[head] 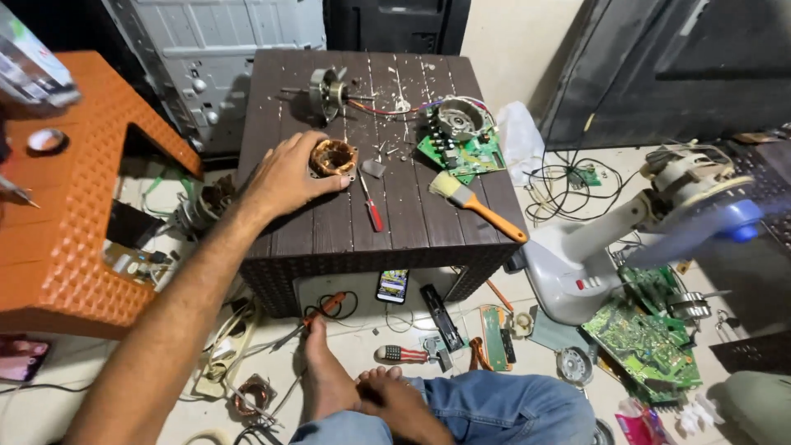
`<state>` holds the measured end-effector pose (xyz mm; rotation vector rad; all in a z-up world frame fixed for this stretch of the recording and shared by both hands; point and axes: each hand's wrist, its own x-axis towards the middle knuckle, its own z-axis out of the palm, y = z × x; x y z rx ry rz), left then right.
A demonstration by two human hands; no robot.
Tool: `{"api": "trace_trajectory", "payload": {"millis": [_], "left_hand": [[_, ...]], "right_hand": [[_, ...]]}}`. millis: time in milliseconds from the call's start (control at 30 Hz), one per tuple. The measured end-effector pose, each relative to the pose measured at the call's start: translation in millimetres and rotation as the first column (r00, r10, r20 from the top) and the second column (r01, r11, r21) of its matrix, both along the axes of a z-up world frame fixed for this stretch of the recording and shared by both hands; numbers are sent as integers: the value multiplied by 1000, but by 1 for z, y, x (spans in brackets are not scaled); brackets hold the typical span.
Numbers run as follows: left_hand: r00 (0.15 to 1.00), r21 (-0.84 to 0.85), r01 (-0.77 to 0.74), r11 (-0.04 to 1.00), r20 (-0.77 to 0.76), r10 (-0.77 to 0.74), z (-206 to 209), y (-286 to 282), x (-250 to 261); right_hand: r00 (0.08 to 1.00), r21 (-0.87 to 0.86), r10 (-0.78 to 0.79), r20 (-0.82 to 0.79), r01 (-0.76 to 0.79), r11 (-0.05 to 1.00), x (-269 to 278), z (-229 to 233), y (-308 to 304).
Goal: The person uses a screwdriver to work on a small electronic component held in their left hand. They manipulate the component and the tool on a cluttered table, occasionally reaching for other items nearby.
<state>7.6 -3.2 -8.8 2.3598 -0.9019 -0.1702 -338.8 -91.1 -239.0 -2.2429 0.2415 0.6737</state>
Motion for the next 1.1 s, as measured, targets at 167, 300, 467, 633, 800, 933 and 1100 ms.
{"api": "trace_trajectory", "payload": {"millis": [167,300,467,633,800,933,1100], "left_hand": [[999,-27,50,998,4,-50,-3,6,8],[996,-86,84,993,43,-80,-13,6,14],[986,-175,165,971,55,-158,-9,12,19],[979,-155,202,967,64,-195,-15,15,20],[986,-190,166,968,50,-159,-13,14,16],[989,-187,146,971,32,-143,-9,11,11],[987,-171,159,972,63,-150,2,8,1]], "right_hand": [[909,239,-301,288,236,942,33,151,-34],[569,-69,-50,821,185,980,95,209,-73],[564,-304,41,825,380,874,224,197,-124],[671,-401,-17,741,464,790,266,177,-124],[678,-376,-41,734,456,806,259,179,-132],[499,20,-254,828,427,904,251,190,-138],[565,644,-639,522,230,729,243,205,-119]]}}
